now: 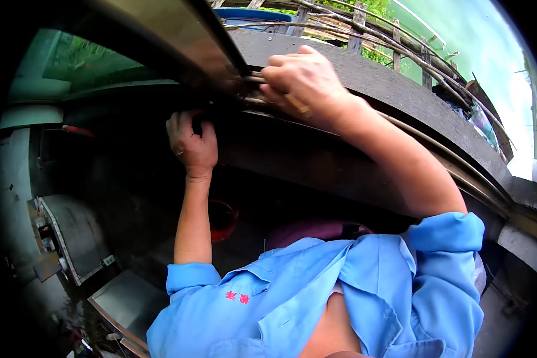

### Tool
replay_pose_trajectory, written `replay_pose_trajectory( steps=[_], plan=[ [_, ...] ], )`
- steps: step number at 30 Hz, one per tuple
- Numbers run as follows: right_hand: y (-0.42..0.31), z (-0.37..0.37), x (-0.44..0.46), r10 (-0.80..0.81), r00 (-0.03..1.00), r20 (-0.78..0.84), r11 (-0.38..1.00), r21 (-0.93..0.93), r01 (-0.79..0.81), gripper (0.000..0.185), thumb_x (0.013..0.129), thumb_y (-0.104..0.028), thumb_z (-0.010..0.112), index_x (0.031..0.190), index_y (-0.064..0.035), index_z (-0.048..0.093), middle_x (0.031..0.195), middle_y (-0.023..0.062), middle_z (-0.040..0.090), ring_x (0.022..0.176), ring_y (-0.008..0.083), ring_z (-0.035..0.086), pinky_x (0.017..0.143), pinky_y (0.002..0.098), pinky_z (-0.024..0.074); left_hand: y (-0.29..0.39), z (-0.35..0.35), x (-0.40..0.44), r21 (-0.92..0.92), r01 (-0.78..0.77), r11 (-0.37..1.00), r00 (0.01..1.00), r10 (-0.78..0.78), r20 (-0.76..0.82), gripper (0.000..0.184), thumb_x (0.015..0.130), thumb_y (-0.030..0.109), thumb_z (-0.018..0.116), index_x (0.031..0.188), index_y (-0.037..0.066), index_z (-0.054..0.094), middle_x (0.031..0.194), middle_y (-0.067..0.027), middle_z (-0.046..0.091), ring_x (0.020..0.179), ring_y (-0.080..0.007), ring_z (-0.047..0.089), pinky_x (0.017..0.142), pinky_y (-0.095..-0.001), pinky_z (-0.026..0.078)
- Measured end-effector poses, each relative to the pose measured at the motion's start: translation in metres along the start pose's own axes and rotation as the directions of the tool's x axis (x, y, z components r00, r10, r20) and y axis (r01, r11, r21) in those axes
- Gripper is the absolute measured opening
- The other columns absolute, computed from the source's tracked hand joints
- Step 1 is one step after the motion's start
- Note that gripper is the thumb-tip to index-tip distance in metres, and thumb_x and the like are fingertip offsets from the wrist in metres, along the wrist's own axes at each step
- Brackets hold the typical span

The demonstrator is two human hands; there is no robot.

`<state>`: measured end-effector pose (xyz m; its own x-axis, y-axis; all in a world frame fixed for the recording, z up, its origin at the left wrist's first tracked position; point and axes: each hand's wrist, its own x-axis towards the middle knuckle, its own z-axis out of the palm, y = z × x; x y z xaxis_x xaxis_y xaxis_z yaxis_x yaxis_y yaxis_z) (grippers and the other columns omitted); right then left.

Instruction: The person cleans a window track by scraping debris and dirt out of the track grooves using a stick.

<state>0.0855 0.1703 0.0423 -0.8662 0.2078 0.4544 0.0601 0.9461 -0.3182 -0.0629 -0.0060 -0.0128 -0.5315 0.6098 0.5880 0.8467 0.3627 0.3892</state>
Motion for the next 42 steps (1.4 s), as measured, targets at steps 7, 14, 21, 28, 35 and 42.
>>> replay_pose_trajectory(
  steps=[7, 14, 21, 28, 35, 42],
  plan=[
    [0.002, -0.064, -0.036, 0.462, 0.871, 0.166, 0.79, 0.369, -0.489, 0.011, 0.077, -0.012, 0.064, 0.082, -0.0025, 0.062, 0.066, 0.0071, 0.057, 0.06, 0.0125, 0.054, 0.055, 0.0261, 0.0437, 0.0, 0.003, 0.002, 0.005, -0.051, 0.999, 0.998, 0.051, -0.037, 0.014, 0.069, 0.005, 0.059, 0.082, 0.008, 0.06, 0.082, -0.0068, 0.055, 0.078, -0.0265, 0.05, 0.068, -0.0353, 0.044],
    [-0.012, -0.092, -0.074, 0.539, 0.806, 0.244, 0.659, 0.475, -0.584, 0.012, 0.082, -0.012, 0.062, 0.084, -0.0005, 0.059, 0.066, 0.0002, 0.054, 0.063, 0.0039, 0.048, 0.056, 0.0186, 0.0407, -0.001, 0.004, 0.001, 0.021, -0.066, 0.998, 0.997, 0.067, -0.045, 0.014, 0.07, 0.006, 0.059, 0.083, 0.008, 0.06, 0.084, -0.0078, 0.055, 0.079, -0.0266, 0.051, 0.069, -0.0354, 0.044],
    [-0.026, -0.042, -0.061, 0.324, 0.946, 0.02, 0.837, 0.461, -0.296, 0.004, 0.079, -0.006, 0.058, 0.081, -0.0037, 0.057, 0.073, 0.0058, 0.058, 0.066, 0.0173, 0.057, 0.059, 0.0259, 0.0437, -0.001, 0.004, 0.002, 0.041, -0.09, 0.995, 0.994, 0.092, -0.056, 0.014, 0.069, 0.006, 0.059, 0.083, 0.008, 0.059, 0.083, -0.0072, 0.055, 0.079, -0.0263, 0.051, 0.068, -0.0352, 0.044],
    [-0.023, -0.029, -0.05, 0.069, 0.998, -0.015, 0.99, 0.121, -0.067, 0.008, 0.075, -0.008, 0.061, 0.076, -0.0085, 0.054, 0.072, 0.0042, 0.055, 0.071, 0.0226, 0.054, 0.067, 0.0322, 0.0398, 0.003, 0.003, 0.002, 0.001, -0.063, 0.998, 0.996, 0.063, -0.058, 0.012, 0.07, 0.005, 0.058, 0.081, 0.009, 0.059, 0.083, -0.0068, 0.055, 0.078, -0.027, 0.051, 0.068, -0.0357, 0.044],
    [-0.032, 0.006, -0.02, -0.054, 0.999, 0.002, 0.995, -0.079, 0.054, 0.009, 0.068, -0.013, 0.058, 0.071, -0.0111, 0.05, 0.067, 0.001, 0.052, 0.074, 0.0187, 0.052, 0.072, 0.032, 0.0363, 0.002, 0.006, 0.002, 0.003, -0.056, 0.998, 0.996, 0.056, -0.065, 0.012, 0.068, 0.007, 0.059, 0.08, 0.009, 0.059, 0.082, -0.0066, 0.055, 0.078, -0.0269, 0.051, 0.068, -0.0361, 0.044],
    [-0.048, -0.021, -0.021, -0.011, 0.978, 0.208, 0.971, -0.231, 0.06, 0.011, 0.065, -0.011, 0.057, 0.073, -0.0108, 0.048, 0.067, 0.001, 0.053, 0.079, 0.0192, 0.05, 0.077, 0.0336, 0.0333, 0.004, 0.006, 0.001, -0.018, -0.05, 0.999, 0.996, 0.048, -0.074, 0.012, 0.067, 0.007, 0.058, 0.079, 0.009, 0.059, 0.082, -0.0066, 0.055, 0.079, -0.0263, 0.051, 0.069, -0.0357, 0.044]
  ],
)
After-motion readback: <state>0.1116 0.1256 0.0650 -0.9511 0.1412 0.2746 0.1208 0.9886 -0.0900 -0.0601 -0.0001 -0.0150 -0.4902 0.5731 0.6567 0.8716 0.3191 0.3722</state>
